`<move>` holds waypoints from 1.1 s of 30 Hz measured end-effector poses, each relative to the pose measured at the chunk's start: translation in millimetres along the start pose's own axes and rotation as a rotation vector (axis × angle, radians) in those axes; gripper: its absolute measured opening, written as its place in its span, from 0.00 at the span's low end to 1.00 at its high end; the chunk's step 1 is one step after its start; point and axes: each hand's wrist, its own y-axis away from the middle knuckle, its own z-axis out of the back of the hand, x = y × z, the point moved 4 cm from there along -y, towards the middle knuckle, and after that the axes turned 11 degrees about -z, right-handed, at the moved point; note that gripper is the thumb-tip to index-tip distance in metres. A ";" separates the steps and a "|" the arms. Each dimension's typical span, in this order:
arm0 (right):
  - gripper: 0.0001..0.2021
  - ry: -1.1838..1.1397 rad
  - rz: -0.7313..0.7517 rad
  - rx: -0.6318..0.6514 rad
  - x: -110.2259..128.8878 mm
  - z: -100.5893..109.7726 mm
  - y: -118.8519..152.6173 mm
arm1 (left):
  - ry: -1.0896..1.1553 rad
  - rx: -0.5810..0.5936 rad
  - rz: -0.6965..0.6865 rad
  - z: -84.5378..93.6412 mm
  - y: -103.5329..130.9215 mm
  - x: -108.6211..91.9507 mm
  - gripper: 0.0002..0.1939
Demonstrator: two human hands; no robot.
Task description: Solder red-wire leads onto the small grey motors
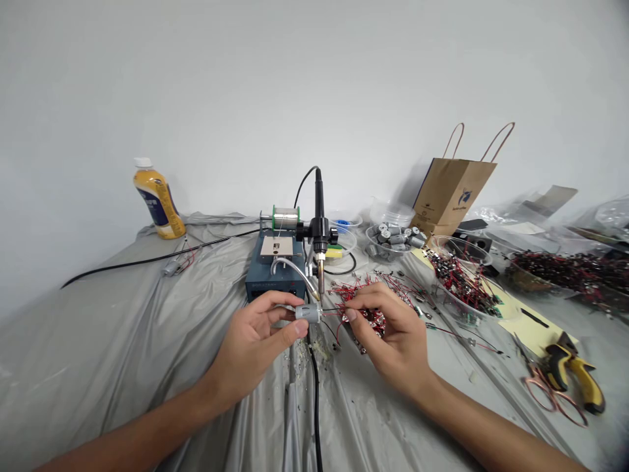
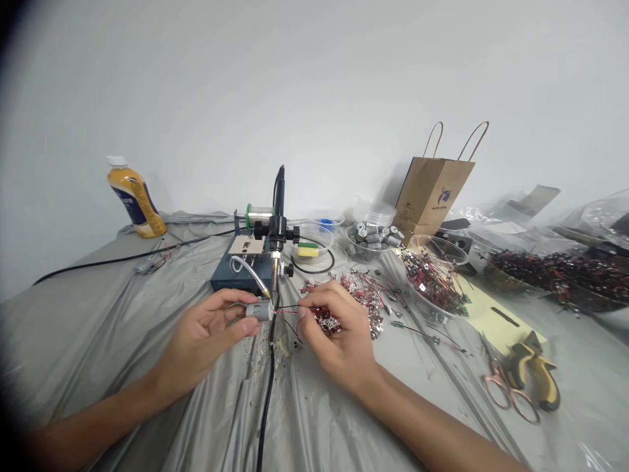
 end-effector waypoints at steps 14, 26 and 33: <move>0.04 -0.034 0.017 0.030 3.4 0.5 -1.7 | 0.065 -0.038 0.066 -3.7 2.2 -6.4 0.13; 0.09 0.016 -0.424 0.303 19.9 41.5 24.7 | 0.123 0.010 -0.004 -3.5 16.9 -36.8 0.13; 0.17 -0.229 -0.665 0.439 42.8 -17.8 89.0 | 0.179 0.053 -0.089 -0.6 18.7 -66.1 0.12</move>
